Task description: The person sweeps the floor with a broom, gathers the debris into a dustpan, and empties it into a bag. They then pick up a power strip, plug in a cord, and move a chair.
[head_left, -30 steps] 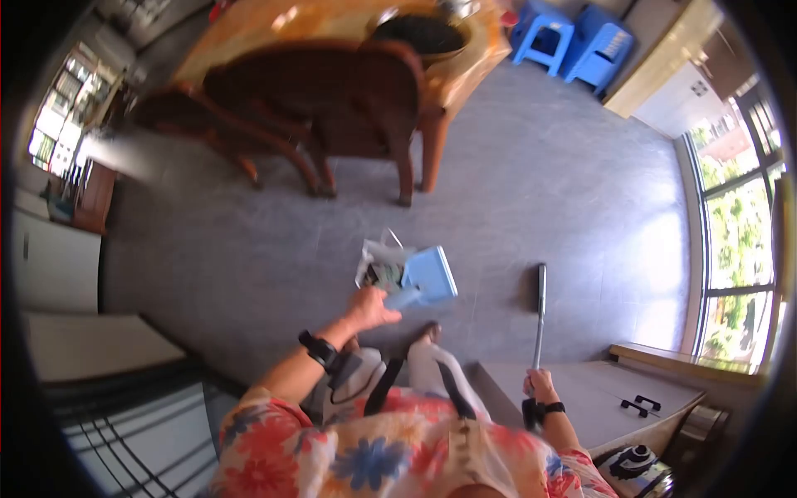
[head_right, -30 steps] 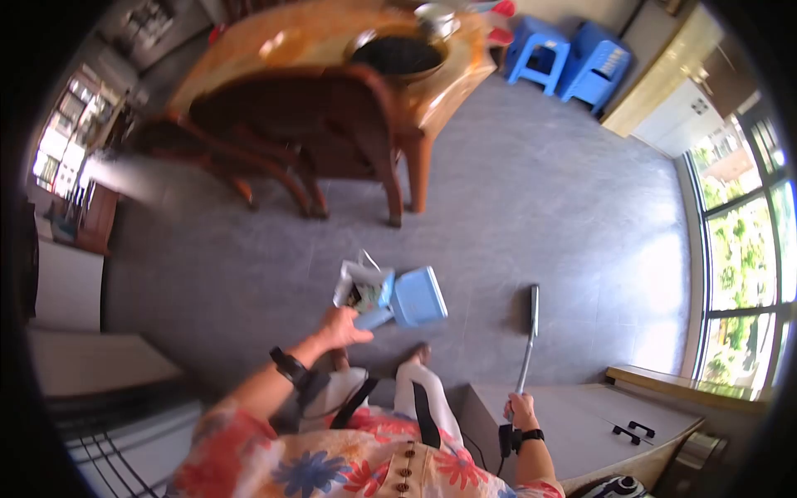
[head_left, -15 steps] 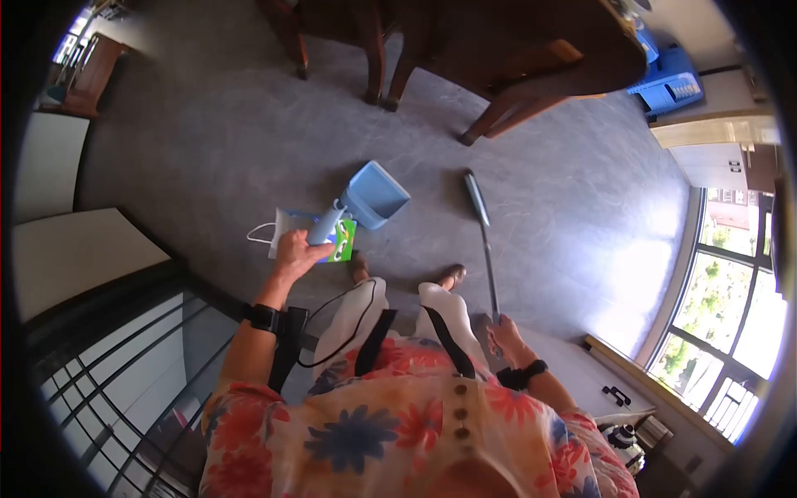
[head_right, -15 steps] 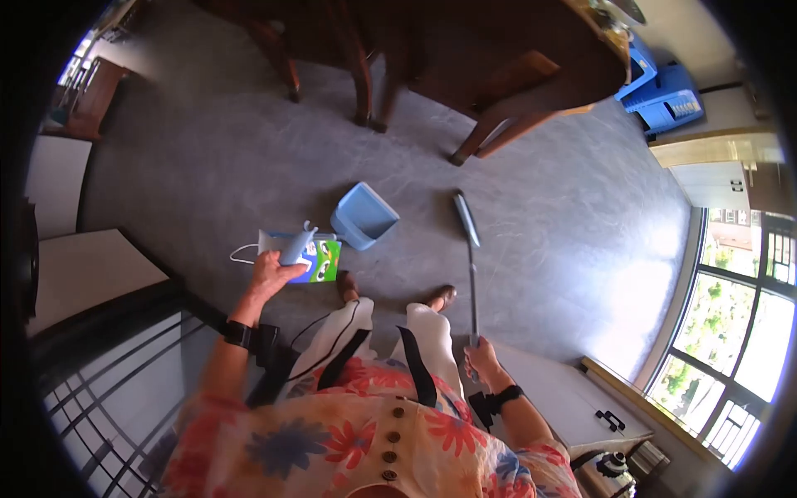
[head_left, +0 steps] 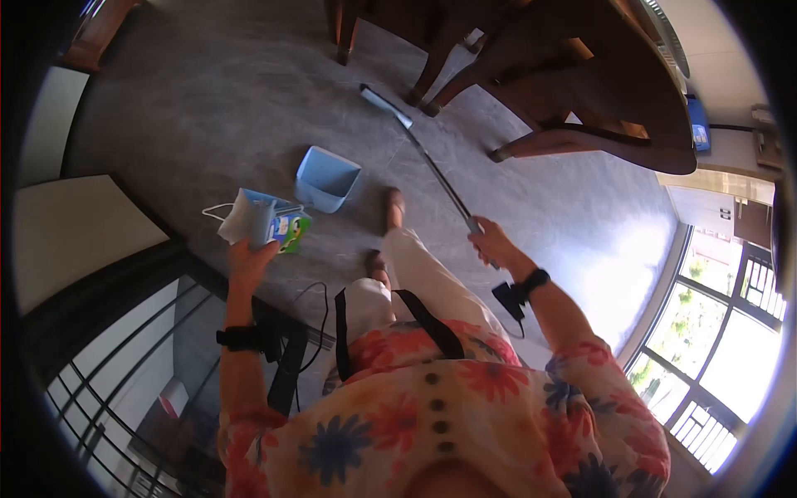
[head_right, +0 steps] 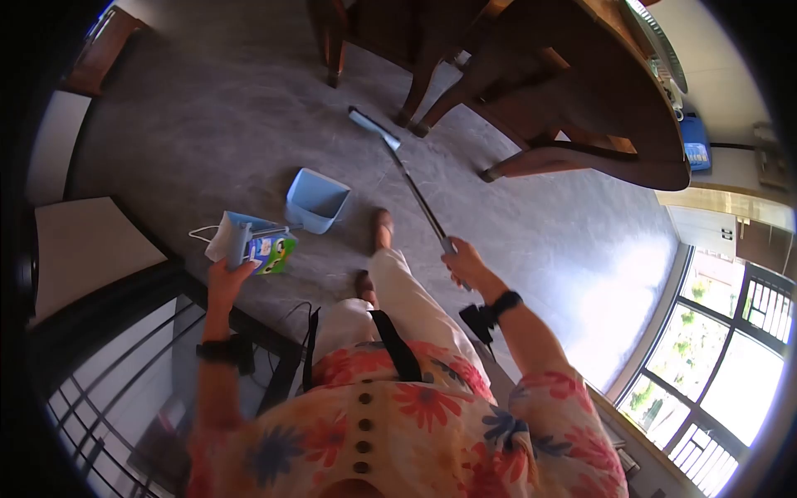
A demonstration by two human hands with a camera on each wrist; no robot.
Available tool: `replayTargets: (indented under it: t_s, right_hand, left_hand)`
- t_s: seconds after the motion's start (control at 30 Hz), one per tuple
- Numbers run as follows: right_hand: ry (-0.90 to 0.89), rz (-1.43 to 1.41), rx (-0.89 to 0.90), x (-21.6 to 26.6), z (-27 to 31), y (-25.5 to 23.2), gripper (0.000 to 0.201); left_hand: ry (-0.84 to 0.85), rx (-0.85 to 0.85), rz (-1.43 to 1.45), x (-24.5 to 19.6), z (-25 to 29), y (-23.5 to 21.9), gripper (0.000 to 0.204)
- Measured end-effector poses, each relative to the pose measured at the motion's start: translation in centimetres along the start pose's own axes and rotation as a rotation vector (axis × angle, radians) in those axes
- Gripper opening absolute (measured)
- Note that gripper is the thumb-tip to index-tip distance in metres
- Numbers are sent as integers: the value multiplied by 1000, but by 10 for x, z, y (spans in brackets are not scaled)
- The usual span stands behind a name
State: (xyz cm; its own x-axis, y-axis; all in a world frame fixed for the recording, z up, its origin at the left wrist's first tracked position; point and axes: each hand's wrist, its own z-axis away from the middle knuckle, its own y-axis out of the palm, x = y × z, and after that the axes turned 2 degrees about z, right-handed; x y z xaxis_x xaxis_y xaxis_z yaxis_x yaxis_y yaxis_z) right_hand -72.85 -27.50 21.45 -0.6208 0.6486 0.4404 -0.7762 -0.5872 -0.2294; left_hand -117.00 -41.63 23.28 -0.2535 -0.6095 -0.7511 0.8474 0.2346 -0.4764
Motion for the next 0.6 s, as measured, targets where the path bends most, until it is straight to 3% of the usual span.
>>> replayTargets:
  t_s: [0.07,0.13,0.2,0.3,0.37,0.43,0.53,0.6]
  right_hand:
    - [5,27,-14,28,-28,7,45]
    - [45,139,5,46,-57,16,31]
    - [10,262,95,51,-68,24,25]
    - [-76,380,205,74,-67,17,30]
    - [100,93,387,133,-47,5,28]
    - [162,49,445,186,-39,5,27]
    - [128,193,485,251,-38,15,35]
    - [117,178,508,281,-52,24,34]
  left_hand:
    - [-44,-13,7,-1,-11,-19,34]
    - [-98,-34,-65,3,-22,-34,35]
    - [-143,-88,-126,8,-32,-45,37]
    - [-162,-220,-261,17,-48,-55,41]
    - [-142,-231,-204,11,-59,-70,44]
    - [-215,-263,-123,4,-67,-87,43]
    - [-173,-389,8,-12,-83,-107,40]
    - [-265,-407,-67,-21,-88,-122,35]
